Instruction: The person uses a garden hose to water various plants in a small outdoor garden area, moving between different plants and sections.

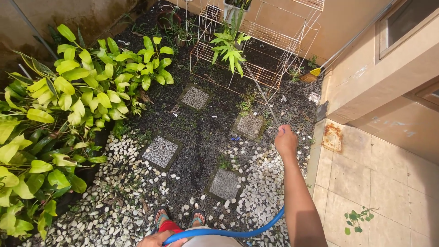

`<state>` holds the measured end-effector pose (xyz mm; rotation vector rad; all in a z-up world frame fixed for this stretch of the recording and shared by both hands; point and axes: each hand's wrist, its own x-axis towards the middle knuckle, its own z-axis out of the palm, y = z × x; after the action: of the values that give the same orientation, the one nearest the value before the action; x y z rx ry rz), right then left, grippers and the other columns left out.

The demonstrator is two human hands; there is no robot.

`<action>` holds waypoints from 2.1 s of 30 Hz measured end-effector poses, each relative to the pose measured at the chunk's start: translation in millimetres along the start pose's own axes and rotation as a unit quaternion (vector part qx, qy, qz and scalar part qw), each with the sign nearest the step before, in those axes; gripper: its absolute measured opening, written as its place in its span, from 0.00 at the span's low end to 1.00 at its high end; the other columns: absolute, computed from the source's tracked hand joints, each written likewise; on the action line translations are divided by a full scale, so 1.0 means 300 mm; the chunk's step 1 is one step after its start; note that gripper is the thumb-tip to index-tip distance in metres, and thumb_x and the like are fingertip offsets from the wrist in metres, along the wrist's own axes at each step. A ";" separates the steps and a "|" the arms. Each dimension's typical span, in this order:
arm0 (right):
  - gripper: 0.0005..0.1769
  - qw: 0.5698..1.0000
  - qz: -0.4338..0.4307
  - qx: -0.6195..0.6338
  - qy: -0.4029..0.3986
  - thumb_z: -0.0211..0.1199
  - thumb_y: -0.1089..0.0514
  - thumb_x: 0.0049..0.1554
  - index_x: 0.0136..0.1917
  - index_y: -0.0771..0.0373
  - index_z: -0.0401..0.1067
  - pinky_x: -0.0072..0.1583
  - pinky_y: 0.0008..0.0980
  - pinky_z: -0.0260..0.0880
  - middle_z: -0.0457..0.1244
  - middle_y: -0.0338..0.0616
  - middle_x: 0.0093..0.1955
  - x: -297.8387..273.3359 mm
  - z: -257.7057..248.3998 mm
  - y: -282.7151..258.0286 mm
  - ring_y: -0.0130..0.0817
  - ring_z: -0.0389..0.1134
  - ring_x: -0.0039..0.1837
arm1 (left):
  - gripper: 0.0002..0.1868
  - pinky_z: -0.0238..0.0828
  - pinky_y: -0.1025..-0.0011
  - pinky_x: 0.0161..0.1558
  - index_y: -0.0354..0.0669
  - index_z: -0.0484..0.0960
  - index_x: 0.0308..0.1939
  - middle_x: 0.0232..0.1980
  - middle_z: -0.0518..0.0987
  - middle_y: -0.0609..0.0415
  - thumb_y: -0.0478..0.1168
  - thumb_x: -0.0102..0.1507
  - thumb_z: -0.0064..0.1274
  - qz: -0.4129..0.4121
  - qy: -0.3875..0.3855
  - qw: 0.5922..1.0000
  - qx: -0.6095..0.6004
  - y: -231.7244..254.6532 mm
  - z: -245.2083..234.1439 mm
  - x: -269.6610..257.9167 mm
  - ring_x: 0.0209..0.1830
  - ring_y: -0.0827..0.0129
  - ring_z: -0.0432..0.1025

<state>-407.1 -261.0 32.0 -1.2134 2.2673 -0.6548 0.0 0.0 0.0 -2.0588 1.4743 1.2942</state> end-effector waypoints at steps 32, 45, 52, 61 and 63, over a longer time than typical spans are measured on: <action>0.12 0.988 -0.115 -0.005 0.098 0.42 0.57 0.69 0.55 0.56 0.68 0.31 0.35 0.50 0.61 0.40 0.36 0.166 0.365 -0.511 0.28 0.54 0.30 | 0.23 0.69 0.74 0.30 0.76 0.89 0.29 0.17 0.76 0.65 0.77 0.42 0.59 -0.026 0.383 0.913 -0.139 -0.476 -0.142 0.327 0.20 0.73 0.71; 0.14 0.993 -0.061 0.034 0.100 0.40 0.58 0.69 0.57 0.56 0.69 0.30 0.31 0.49 0.61 0.42 0.38 -0.017 0.455 -1.010 0.25 0.52 0.30 | 0.16 0.70 0.84 0.40 0.81 0.90 0.29 0.23 0.78 0.71 0.73 0.50 0.57 -0.097 0.212 0.955 -0.183 -0.653 -0.574 0.308 0.29 0.81 0.72; 0.15 0.992 -0.063 0.008 0.108 0.38 0.58 0.68 0.54 0.55 0.67 0.33 0.36 0.52 0.61 0.41 0.38 0.020 0.494 -1.032 0.29 0.53 0.31 | 0.19 0.72 0.86 0.37 0.83 0.88 0.32 0.19 0.76 0.73 0.77 0.47 0.56 -0.058 0.263 0.953 -0.138 -0.730 -0.526 0.483 0.23 0.84 0.71; 0.10 0.985 -0.134 0.006 0.108 0.43 0.63 0.67 0.52 0.58 0.67 0.32 0.28 0.49 0.61 0.39 0.36 0.275 0.565 -1.015 0.24 0.52 0.30 | 0.12 0.66 0.86 0.31 0.68 0.92 0.22 0.16 0.74 0.67 0.64 0.47 0.67 -0.062 0.273 0.922 -0.268 -0.586 -0.647 0.404 0.20 0.80 0.66; 0.12 0.988 -0.106 -0.042 0.104 0.43 0.58 0.68 0.57 0.59 0.67 0.49 0.53 0.67 0.67 0.55 0.51 0.394 0.586 -1.021 0.50 0.67 0.52 | 0.10 0.74 0.91 0.35 0.62 0.96 0.27 0.20 0.85 0.69 0.57 0.52 0.69 -0.092 0.190 0.922 -0.324 -0.538 -0.720 0.394 0.20 0.83 0.73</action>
<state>-167.2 -544.3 62.0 -1.5042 2.3750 -0.8030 254.5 -147.1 -15.4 -2.9311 1.0097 1.5025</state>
